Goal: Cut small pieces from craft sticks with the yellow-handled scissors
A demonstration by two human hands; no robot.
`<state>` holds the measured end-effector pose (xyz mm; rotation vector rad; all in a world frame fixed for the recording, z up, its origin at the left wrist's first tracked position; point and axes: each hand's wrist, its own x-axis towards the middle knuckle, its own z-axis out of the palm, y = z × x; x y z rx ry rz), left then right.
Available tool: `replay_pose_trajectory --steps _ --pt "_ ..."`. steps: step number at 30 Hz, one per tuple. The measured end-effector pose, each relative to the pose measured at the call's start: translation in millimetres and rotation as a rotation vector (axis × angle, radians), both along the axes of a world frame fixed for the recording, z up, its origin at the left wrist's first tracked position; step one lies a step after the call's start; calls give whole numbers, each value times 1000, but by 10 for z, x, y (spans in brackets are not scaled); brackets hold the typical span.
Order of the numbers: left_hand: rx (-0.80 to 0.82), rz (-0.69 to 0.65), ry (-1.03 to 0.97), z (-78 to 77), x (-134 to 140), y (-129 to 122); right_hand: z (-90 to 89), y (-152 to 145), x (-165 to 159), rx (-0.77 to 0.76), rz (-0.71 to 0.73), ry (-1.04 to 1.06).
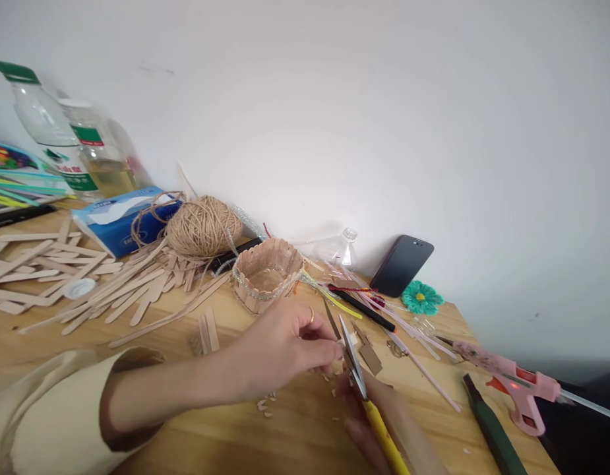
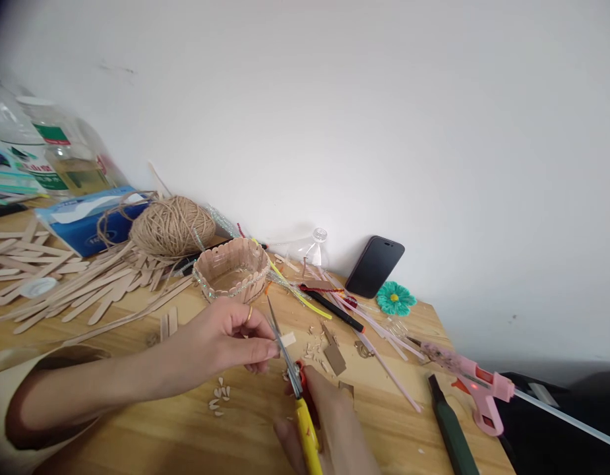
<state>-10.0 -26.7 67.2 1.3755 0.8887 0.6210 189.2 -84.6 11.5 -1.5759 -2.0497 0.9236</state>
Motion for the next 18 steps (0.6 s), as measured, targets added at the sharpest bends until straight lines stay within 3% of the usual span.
replay_pose_trajectory --steps 6,11,18 --pt "61 8 61 24 2 -41 -36 -10 21 59 38 -148" --pt "90 16 87 8 2 -68 -87 -24 30 2 -43 -202" --pt "75 22 59 0 10 -63 -38 -57 -43 99 -98 -265"
